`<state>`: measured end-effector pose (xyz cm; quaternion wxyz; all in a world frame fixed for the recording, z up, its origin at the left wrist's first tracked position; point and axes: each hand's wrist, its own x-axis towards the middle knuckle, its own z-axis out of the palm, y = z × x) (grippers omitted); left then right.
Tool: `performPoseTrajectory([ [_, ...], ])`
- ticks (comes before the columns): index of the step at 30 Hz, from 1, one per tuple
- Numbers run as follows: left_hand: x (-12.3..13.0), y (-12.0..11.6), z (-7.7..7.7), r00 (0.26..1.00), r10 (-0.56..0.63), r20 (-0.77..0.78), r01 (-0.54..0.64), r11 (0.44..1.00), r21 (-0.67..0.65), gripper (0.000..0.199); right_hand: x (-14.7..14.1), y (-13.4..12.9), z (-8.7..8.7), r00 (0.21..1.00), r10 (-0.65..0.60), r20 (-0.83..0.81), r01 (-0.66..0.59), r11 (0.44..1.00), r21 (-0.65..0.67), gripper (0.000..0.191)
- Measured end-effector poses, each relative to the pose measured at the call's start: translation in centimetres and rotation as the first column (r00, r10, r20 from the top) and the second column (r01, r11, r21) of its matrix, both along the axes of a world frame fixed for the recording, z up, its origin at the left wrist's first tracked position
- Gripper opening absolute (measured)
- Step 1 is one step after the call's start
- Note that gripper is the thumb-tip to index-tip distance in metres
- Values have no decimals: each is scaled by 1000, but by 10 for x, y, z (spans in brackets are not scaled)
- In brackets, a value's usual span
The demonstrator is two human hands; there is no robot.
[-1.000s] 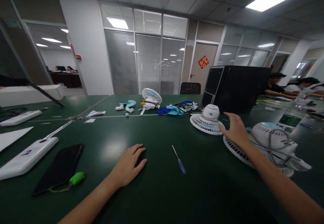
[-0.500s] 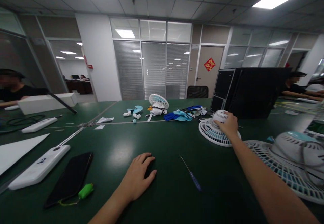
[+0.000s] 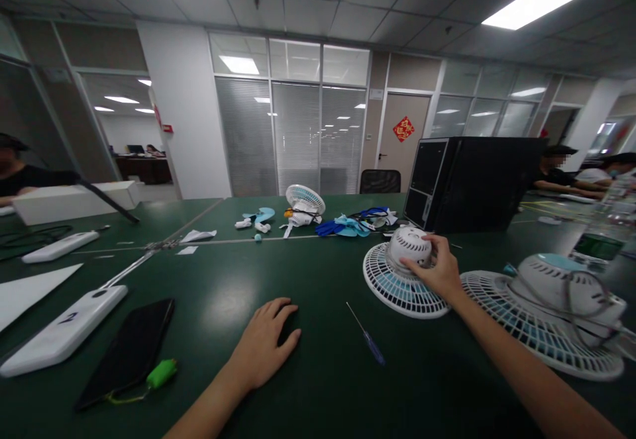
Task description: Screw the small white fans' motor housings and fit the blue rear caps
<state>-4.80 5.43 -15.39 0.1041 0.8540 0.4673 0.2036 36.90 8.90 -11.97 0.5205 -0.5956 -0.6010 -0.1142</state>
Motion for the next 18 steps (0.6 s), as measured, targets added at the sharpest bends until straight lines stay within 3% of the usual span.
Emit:
performPoseTrajectory([
  [11, -2, -1, 2, 1000, -22, 3, 22, 999, -23, 47, -37, -40, 19, 973, 120, 198, -149, 979, 140, 57],
  [18, 0, -4, 4, 998, -67, 20, 67, 998, -17, 44, -38, -45, 16, 990, 67, 123, -79, 992, 103, 62],
])
